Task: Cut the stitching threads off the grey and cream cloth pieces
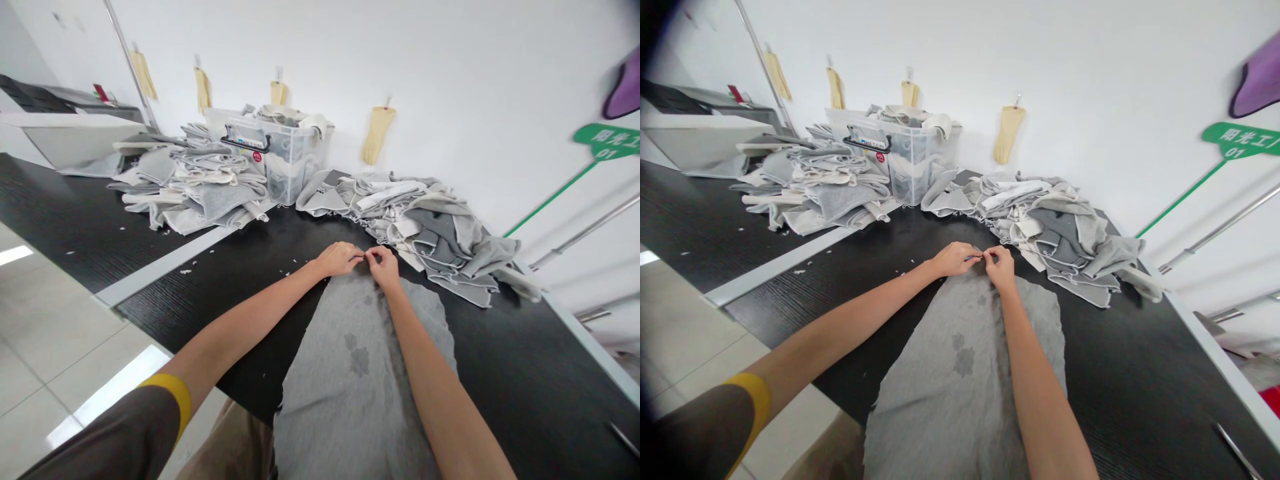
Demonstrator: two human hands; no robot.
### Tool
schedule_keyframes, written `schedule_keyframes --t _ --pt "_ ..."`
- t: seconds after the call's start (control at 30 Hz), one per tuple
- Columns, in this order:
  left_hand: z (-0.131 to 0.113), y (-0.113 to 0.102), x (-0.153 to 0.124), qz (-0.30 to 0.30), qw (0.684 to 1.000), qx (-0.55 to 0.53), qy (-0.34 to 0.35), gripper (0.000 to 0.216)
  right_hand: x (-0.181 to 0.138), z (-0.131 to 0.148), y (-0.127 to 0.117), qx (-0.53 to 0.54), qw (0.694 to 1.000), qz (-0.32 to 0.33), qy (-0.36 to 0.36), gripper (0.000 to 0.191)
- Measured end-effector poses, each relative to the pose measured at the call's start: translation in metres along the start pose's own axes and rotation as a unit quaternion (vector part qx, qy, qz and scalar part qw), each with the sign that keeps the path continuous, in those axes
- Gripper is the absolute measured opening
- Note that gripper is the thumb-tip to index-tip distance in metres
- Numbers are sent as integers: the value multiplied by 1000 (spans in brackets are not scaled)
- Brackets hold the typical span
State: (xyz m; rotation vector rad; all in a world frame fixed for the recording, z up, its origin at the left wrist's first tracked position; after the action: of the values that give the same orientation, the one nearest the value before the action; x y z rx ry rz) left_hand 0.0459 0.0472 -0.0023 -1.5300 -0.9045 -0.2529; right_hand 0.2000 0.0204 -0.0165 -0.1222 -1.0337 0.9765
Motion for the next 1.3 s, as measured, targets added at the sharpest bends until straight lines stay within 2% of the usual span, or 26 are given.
schedule_keyframes --t 0.07,0.17,0.33,0.47,0.67,0.93,1.07,1.3 --pt "1 0 0 -11 1000 -6 1 24 0 -2 -1 28 999 -1 20 18" --pt "3 -2 -1 -36 999 -13 -5 26 -1 -9 -2 116 989 7 88 22" --pt "4 -7 -3 -68 997 -19 -10 30 -3 -22 -1 267 944 -18 195 21" --pt "3 -9 -4 -76 997 -19 -1 31 -5 -26 -1 314 917 -47 240 23" --pt "0 -9 -4 -70 997 -9 10 28 -5 -25 -3 258 941 -65 211 26" --pt "-3 -8 -3 -61 998 -4 15 27 -3 -8 -10 110 987 -62 96 21" --pt "-3 -8 -2 -69 997 -13 11 26 -4 -2 -13 75 992 -69 76 21" --pt "-1 -11 2 -93 995 -42 9 23 -5 0 -16 95 989 -74 84 23"
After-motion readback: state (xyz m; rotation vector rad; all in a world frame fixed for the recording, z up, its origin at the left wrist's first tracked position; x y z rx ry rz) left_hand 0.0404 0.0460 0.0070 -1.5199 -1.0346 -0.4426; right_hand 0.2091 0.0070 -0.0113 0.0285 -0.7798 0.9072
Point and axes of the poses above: each hand's wrist, its own x-axis towards the middle knuckle, its own y-axis out of the palm, z = x × y, the point moved 5 cm from there along x, towards the middle knuckle, and after that the axes turned 4 degrees about -z, right-handed, at the moved point
